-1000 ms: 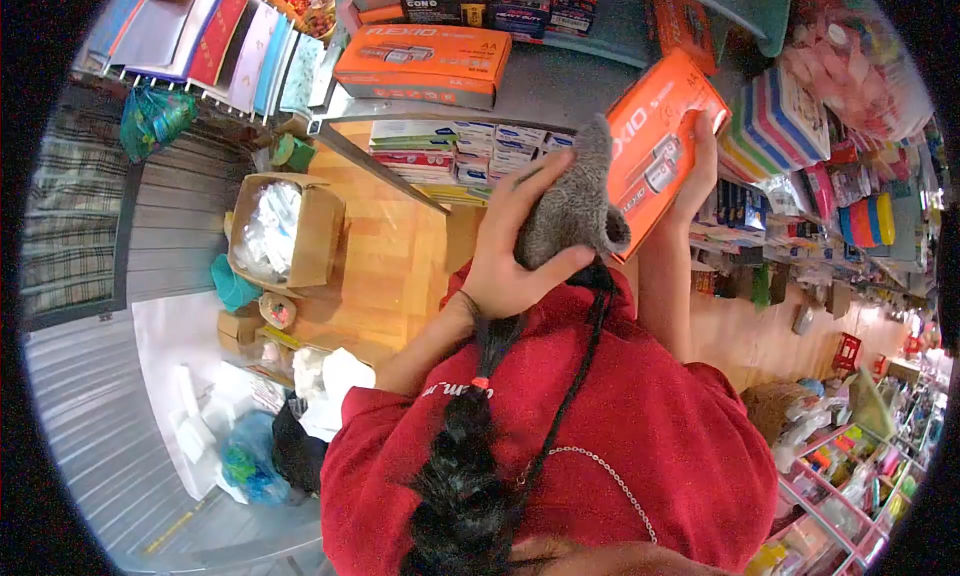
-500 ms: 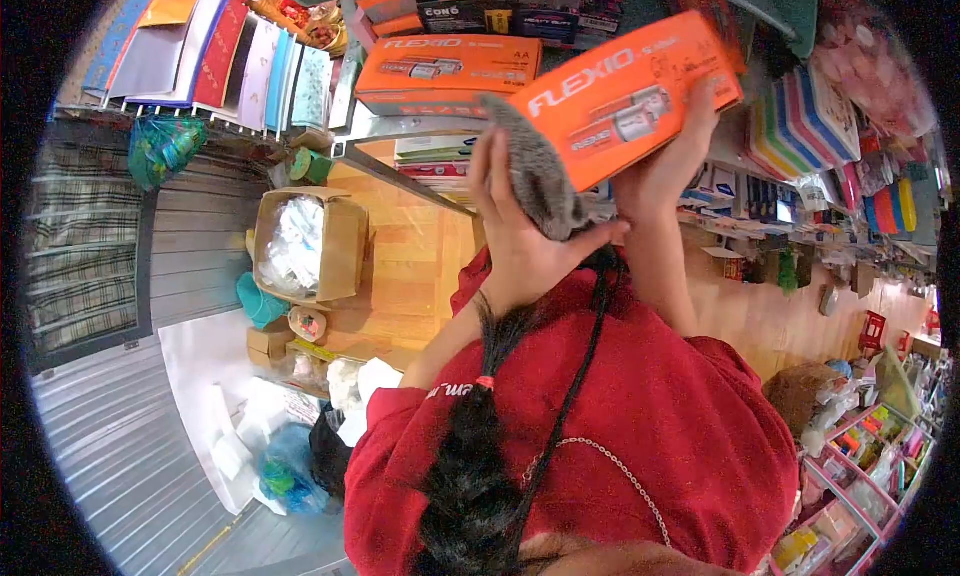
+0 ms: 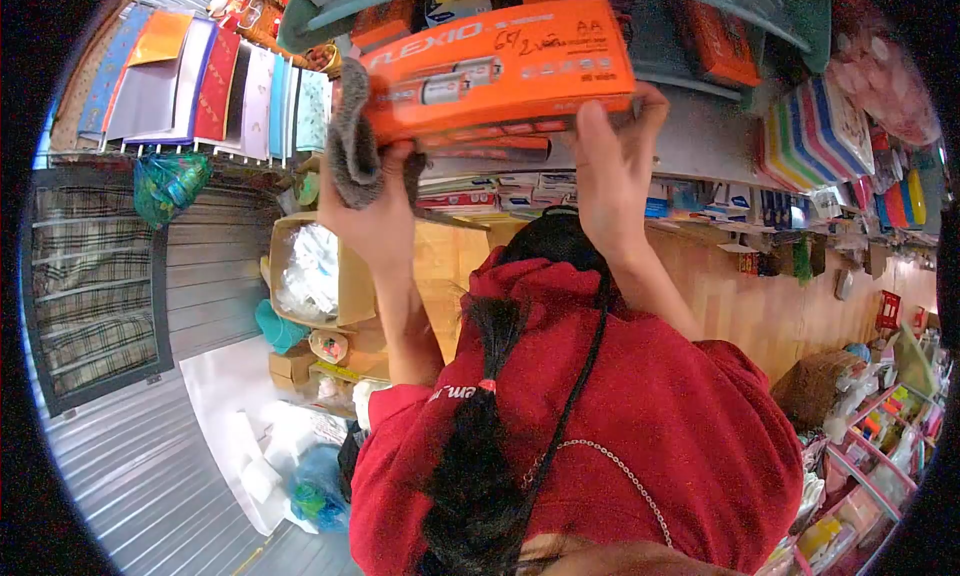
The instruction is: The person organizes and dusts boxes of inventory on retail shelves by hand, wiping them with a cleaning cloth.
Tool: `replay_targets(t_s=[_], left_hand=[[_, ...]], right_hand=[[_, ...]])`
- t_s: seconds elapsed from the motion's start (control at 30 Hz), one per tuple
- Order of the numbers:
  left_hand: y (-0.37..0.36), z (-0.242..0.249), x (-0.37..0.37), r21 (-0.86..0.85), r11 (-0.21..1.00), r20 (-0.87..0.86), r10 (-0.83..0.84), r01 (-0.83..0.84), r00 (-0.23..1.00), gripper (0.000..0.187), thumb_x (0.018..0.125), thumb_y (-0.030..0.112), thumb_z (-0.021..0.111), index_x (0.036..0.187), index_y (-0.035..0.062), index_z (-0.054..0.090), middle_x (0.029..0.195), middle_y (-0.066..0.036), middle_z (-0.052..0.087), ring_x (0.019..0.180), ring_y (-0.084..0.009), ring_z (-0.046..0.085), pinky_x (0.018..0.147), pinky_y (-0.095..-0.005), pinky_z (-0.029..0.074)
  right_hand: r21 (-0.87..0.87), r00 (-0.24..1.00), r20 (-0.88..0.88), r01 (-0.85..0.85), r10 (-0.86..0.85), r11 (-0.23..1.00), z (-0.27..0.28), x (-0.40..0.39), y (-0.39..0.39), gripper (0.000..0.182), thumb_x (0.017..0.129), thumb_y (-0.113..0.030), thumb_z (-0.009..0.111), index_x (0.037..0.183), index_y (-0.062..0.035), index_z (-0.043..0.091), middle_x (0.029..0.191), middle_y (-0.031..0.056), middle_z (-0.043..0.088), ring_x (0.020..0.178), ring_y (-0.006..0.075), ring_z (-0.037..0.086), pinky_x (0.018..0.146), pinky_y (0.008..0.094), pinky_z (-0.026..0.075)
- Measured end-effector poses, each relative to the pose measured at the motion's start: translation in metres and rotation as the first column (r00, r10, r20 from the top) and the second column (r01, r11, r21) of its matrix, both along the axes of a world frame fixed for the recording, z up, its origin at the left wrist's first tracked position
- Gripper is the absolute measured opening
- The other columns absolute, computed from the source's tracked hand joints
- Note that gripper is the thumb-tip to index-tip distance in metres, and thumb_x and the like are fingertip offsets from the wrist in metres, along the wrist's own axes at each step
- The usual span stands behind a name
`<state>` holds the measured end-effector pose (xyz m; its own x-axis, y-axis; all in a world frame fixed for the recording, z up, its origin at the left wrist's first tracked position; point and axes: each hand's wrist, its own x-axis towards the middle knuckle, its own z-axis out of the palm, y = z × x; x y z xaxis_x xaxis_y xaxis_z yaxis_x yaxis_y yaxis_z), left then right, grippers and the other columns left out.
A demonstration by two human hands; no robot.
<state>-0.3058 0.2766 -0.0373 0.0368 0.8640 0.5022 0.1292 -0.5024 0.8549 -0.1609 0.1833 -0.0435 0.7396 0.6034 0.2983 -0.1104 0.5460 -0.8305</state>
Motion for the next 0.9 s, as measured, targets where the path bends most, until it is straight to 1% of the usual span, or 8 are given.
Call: replay_targets(t_s=[0.1, 0.2, 0.3, 0.4, 0.6, 0.77, 0.87, 0.9], left_hand=[[0.023, -0.001, -0.008, 0.101, 0.995, -0.093, -0.008, 0.018, 0.996, 0.038, 0.075, 0.000, 0.072, 0.109, -0.0071, 0.060, 0.100, -0.011, 0.066, 0.090, -0.0160, 0.060, 0.085, -0.0300, 0.046], [0.036, -0.001, -0.005, 0.205, 0.979, -0.173, 0.017, 0.019, 0.985, 0.035, 0.073, -0.009, 0.064, 0.108, -0.0047, 0.061, 0.100, -0.011, 0.067, 0.092, -0.0171, 0.062, 0.087, -0.0303, 0.046], [0.040, -0.006, -0.003, 0.219, 0.975, -0.173, -0.002, 0.041, 0.985, 0.041, 0.067, -0.016, 0.056, 0.105, -0.0023, 0.063, 0.105, -0.013, 0.066, 0.100, -0.0221, 0.061, 0.091, -0.0315, 0.044], [0.041, -0.005, 0.001, 0.262, 0.963, -0.175, -0.015, 0.061, 0.984, 0.040, 0.066, -0.015, 0.056, 0.103, -0.0022, 0.063, 0.105, -0.013, 0.065, 0.101, -0.0231, 0.061, 0.091, -0.0318, 0.044], [0.051, -0.011, -0.003, 0.200, 0.978, -0.158, -0.035, 0.067, 0.987, 0.035, 0.069, -0.012, 0.057, 0.103, -0.0036, 0.061, 0.104, -0.015, 0.063, 0.099, -0.0269, 0.060, 0.090, -0.0332, 0.044], [0.041, -0.002, -0.004, 0.313, 0.950, -0.236, 0.055, 0.022, 0.970, 0.029, 0.074, -0.008, 0.061, 0.102, -0.0046, 0.060, 0.099, -0.014, 0.063, 0.093, -0.0228, 0.060, 0.086, -0.0324, 0.045], [0.028, 0.007, -0.008, 0.275, 0.951, -0.172, 0.196, -0.144, 0.965, 0.022, 0.079, 0.001, 0.065, 0.100, -0.0044, 0.060, 0.091, -0.011, 0.064, 0.078, -0.0161, 0.059, 0.075, -0.0279, 0.047], [0.029, 0.003, -0.014, 0.236, 0.952, -0.109, 0.223, -0.193, 0.969, 0.024, 0.081, 0.008, 0.068, 0.099, -0.0053, 0.060, 0.087, -0.009, 0.065, 0.074, -0.0145, 0.058, 0.070, -0.0268, 0.047]], right_hand=[[-0.161, 0.946, 0.317, 0.125, -0.069, 0.979, -0.005, -0.002, 0.005, 0.050, 0.083, -0.020, 0.068, 0.109, -0.0019, 0.030, 0.098, 0.0113, 0.041, 0.093, 0.0213, 0.045, 0.083, 0.0351, 0.038], [-0.208, 0.647, 0.745, 0.459, -0.165, 0.864, -0.011, 0.005, 0.008, 0.045, 0.077, -0.027, 0.070, 0.096, 0.0022, 0.042, 0.087, 0.0184, 0.044, 0.077, 0.0341, 0.045, 0.075, 0.0419, 0.037], [-0.240, 0.443, 0.894, 0.602, -0.069, 0.761, -0.002, 0.014, 0.005, 0.045, 0.077, -0.035, 0.068, 0.095, 0.0002, 0.047, 0.081, 0.0176, 0.050, 0.078, 0.0356, 0.048, 0.073, 0.0450, 0.036], [-0.282, 0.358, 0.932, 0.612, 0.059, 0.739, -0.020, 0.029, 0.004, 0.043, 0.075, -0.037, 0.071, 0.088, -0.0029, 0.049, 0.074, 0.0101, 0.050, 0.072, 0.0288, 0.048, 0.069, 0.0394, 0.033], [-0.283, 0.364, 0.928, 0.536, 0.085, 0.795, -0.019, 0.027, 0.000, 0.043, 0.076, -0.039, 0.068, 0.091, -0.0035, 0.050, 0.072, 0.0125, 0.051, 0.072, 0.0315, 0.050, 0.070, 0.0405, 0.035], [-0.389, 0.409, 0.892, 0.478, 0.193, 0.787, -0.017, 0.037, -0.008, 0.042, 0.082, -0.039, 0.062, 0.105, -0.0046, 0.052, 0.082, 0.0176, 0.059, 0.082, 0.0367, 0.055, 0.077, 0.0464, 0.040], [-0.343, 0.553, 0.831, 0.428, 0.058, 0.837, -0.006, 0.072, -0.018, 0.029, 0.085, -0.028, 0.062, 0.094, -0.0018, 0.054, 0.085, 0.0173, 0.059, 0.081, 0.0332, 0.057, 0.074, 0.0400, 0.043], [-0.340, 0.561, 0.827, 0.542, -0.029, 0.768, 0.000, 0.088, -0.023, 0.029, 0.085, -0.030, 0.060, 0.096, -0.0026, 0.055, 0.087, 0.0186, 0.059, 0.083, 0.0362, 0.057, 0.075, 0.0431, 0.044]])
